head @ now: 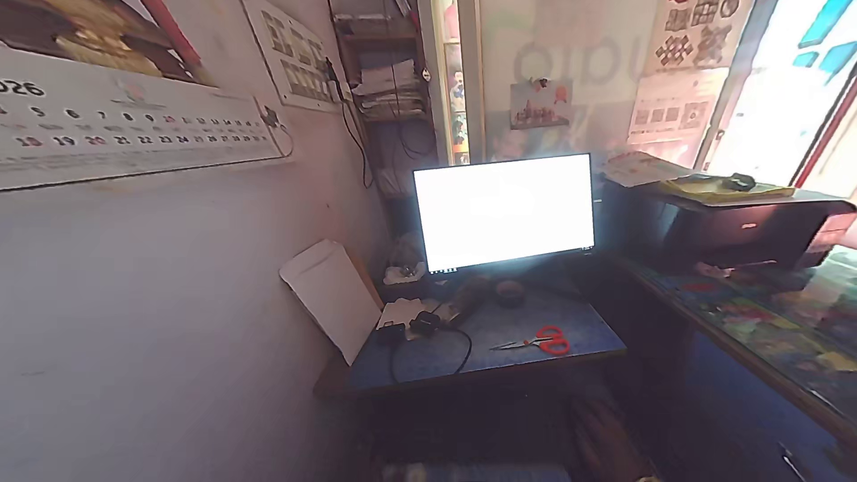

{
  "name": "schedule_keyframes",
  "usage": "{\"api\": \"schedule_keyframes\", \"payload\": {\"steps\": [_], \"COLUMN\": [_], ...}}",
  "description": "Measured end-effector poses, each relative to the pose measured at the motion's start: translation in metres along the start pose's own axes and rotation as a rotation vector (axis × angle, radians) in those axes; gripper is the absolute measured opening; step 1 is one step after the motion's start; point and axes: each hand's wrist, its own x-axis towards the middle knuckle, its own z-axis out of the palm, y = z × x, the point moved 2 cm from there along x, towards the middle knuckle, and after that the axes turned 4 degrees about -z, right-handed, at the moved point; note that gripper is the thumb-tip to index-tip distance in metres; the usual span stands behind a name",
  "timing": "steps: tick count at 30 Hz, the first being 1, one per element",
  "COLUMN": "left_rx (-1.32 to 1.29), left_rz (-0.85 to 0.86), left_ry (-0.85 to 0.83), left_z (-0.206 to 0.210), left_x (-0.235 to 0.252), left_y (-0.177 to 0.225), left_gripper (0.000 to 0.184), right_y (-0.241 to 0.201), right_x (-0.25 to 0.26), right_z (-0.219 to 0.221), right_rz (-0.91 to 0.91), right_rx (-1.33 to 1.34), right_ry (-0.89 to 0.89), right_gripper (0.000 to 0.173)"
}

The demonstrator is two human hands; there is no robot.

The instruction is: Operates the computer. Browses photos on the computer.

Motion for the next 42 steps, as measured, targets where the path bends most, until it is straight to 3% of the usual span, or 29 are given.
{"api": "schedule_keyframes", "payload": {"steps": [6, 9, 16, 28, 42], "left_rx": [-0.007, 0.019, 0.007, 0.017, 0.045], "left_rz": [0.039, 0.026, 0.066, 0.040, 0.008], "left_ry": [0.050, -0.031, 0.056, 0.003, -0.007], "left_z": [-0.004, -0.024, -0.007, -0.017, -0.015], "left_x": [0.000, -0.001, 0.001, -0.003, -0.002], "left_y": [0.001, 0.017, 0.001, 0.011, 0.007], "left_gripper": [0.063, 0.062, 0.063, 0.062, 0.066], "right_y": [-0.002, -0.001, 0.001, 0.002, 0.010], "right_x": [0.001, 0.001, 0.004, 0.003, 0.003], "right_z": [0.000, 0.002, 0.003, 0.004, 0.014], "right_rz": [0.046, 0.004, 0.044, 0.041, -0.011], "right_rx": [-0.012, -0.018, -0.008, 0.004, -0.066], "right_ry": [-0.045, 0.032, -0.030, -0.039, 0.077], "right_gripper": [0.049, 0.048, 0.049, 0.049, 0.047]}}
